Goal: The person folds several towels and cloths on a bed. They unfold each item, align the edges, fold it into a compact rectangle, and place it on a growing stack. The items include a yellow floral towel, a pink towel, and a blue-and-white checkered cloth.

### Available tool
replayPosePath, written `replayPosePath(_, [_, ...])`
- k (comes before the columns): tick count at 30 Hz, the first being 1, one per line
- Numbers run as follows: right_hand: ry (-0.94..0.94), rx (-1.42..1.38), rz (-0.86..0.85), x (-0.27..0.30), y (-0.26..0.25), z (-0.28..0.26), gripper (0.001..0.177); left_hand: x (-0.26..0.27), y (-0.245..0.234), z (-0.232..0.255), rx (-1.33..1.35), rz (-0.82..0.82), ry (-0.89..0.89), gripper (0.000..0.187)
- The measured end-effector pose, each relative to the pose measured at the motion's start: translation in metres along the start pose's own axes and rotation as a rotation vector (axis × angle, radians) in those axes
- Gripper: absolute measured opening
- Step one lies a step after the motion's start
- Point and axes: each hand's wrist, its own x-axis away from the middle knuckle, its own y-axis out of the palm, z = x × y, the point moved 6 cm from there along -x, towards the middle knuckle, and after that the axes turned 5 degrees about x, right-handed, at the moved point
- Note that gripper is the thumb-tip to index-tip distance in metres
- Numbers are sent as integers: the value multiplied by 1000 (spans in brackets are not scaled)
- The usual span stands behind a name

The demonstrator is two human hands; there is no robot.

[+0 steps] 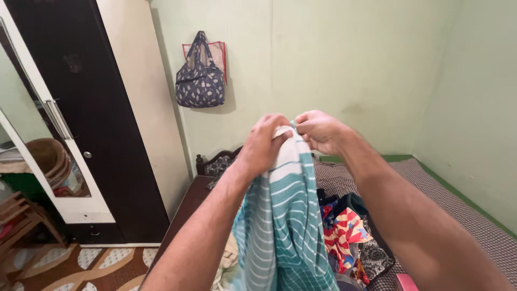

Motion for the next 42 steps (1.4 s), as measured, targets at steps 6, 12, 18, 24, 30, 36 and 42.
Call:
replayPosePath(6, [48, -13, 76, -5, -6, 2, 43, 14, 6, -19, 121, 1, -305, 25])
replayPosePath(12, [-79, -160, -99, 19, 3, 16, 44, 5, -7, -26, -107, 41, -326, 25])
replayPosePath(18, [-30, 781, -327, 58, 25, 115, 46, -1, -25, -18, -160, 179, -281, 22])
replayPosePath(24, [-13, 805, 50, 45, -34, 146, 13, 20, -67, -42, -414, 63, -431, 25])
replayPosePath(30, [-409, 1158, 212, 61, -33, 52, 15, 79, -94, -108, -400, 176, -668, 26])
replayPosePath(36, [-192, 991, 43, 69, -40, 0, 25, 94, -95, -147, 92, 229, -734, 29])
replayPosePath(42, [-138, 693, -88, 68, -60, -7, 25, 73, -91, -114, 247, -83, -754, 54])
